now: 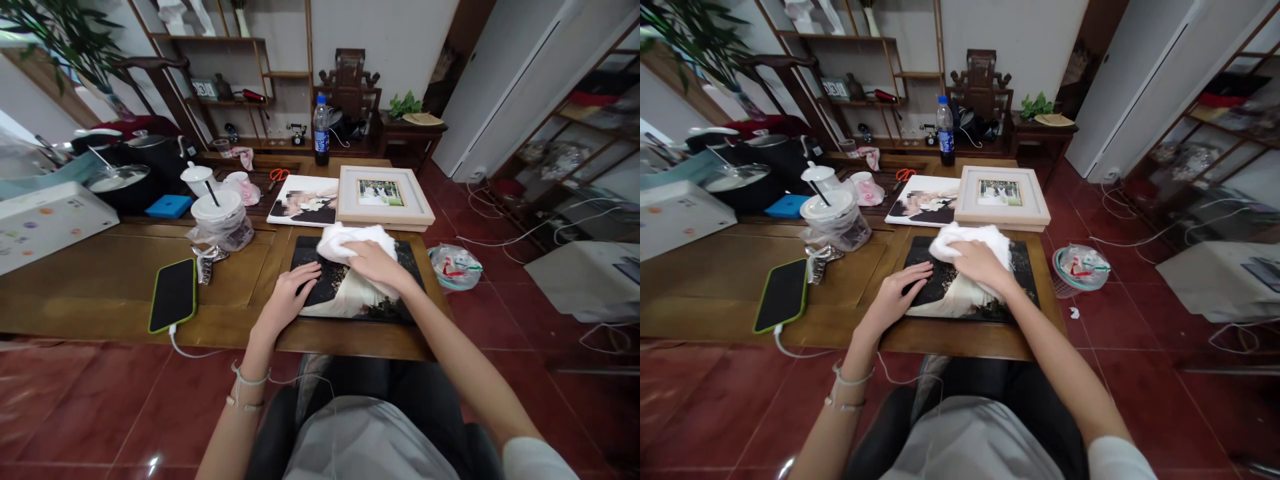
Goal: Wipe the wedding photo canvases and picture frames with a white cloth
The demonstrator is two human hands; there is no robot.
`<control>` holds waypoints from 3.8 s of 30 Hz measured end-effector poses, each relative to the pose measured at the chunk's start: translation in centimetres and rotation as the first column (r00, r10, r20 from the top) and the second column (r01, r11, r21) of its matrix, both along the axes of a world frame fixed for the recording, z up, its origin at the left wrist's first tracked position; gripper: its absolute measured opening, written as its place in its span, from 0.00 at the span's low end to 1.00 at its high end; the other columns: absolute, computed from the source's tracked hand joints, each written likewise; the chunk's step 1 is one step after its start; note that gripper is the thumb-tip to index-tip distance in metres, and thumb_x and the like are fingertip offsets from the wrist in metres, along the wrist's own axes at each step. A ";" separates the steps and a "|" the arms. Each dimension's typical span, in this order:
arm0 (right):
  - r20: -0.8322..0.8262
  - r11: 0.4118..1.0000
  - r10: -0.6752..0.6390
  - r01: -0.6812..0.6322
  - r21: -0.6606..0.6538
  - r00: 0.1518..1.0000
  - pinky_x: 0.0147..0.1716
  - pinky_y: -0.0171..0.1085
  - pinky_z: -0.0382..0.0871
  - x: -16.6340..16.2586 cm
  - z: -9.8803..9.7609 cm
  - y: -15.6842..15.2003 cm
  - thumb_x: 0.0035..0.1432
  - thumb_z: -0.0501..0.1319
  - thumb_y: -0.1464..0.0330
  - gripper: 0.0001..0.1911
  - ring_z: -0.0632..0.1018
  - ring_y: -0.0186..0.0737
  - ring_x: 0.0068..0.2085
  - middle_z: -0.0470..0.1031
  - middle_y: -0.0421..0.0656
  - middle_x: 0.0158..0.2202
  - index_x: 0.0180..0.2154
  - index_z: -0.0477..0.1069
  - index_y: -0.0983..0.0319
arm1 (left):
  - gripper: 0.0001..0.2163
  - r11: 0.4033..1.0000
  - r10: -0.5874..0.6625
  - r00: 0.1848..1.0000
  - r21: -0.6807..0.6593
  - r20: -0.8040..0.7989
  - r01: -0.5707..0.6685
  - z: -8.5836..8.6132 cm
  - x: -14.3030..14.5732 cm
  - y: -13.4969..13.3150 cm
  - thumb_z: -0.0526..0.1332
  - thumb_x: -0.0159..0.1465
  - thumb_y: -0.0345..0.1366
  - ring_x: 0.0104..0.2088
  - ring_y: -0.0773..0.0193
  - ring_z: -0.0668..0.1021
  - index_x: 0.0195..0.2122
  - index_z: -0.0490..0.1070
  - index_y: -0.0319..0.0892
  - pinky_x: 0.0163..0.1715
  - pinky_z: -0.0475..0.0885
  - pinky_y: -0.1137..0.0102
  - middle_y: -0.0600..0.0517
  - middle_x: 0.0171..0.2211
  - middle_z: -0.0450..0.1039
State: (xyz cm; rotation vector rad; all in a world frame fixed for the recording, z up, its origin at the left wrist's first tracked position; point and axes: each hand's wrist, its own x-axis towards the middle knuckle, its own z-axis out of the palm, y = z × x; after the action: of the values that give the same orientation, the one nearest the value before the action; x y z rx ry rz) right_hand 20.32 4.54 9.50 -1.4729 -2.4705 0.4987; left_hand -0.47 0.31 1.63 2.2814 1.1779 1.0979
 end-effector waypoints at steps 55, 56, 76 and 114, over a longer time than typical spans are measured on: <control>0.013 0.991 -0.110 0.108 0.084 0.994 0.46 0.43 0.65 11.2 -2.7 1.5 0.54 0.53 0.68 0.13 0.73 0.51 0.46 0.77 0.47 0.42 0.37 0.75 0.63 | 0.10 1.000 -0.031 0.999 0.002 0.035 0.031 0.5 0.0 0.0 0.55 0.65 0.31 0.51 0.57 0.75 0.42 0.75 0.40 0.52 0.70 0.57 0.44 0.47 0.76; 0.012 0.990 -0.114 0.112 0.088 0.993 0.46 0.43 0.65 11.1 -2.8 1.4 0.54 0.53 0.68 0.14 0.73 0.51 0.47 0.77 0.47 0.42 0.37 0.74 0.63 | 0.10 1.000 -0.028 0.999 0.001 0.037 0.028 0.5 0.0 0.0 0.55 0.65 0.31 0.51 0.57 0.75 0.42 0.75 0.40 0.52 0.70 0.57 0.44 0.47 0.76; -0.006 0.959 0.268 -0.266 0.099 0.963 0.56 0.53 0.58 9.0 -2.3 -11.4 0.34 0.51 0.78 0.19 0.60 0.52 0.62 0.65 0.48 0.58 0.28 0.74 0.60 | 0.11 0.999 -0.038 0.998 -0.013 0.040 0.039 0.3 -0.1 0.1 0.55 0.65 0.31 0.52 0.57 0.74 0.43 0.75 0.42 0.52 0.70 0.57 0.45 0.48 0.75; 0.063 1.000 0.021 -0.021 -0.005 0.998 0.50 0.48 0.65 7.8 -1.6 -5.3 0.46 0.50 0.76 0.24 0.69 0.54 0.55 0.74 0.52 0.49 0.45 0.73 0.64 | 0.10 0.999 -0.040 0.998 -0.028 0.058 0.042 0.5 -0.1 0.1 0.55 0.65 0.31 0.52 0.57 0.74 0.42 0.75 0.41 0.53 0.70 0.57 0.46 0.46 0.76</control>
State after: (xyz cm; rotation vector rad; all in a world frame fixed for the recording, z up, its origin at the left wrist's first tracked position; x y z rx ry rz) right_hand 28.09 -0.80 7.90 -1.4880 -2.5364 0.4688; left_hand -0.52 0.40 2.09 2.2265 1.1130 1.1158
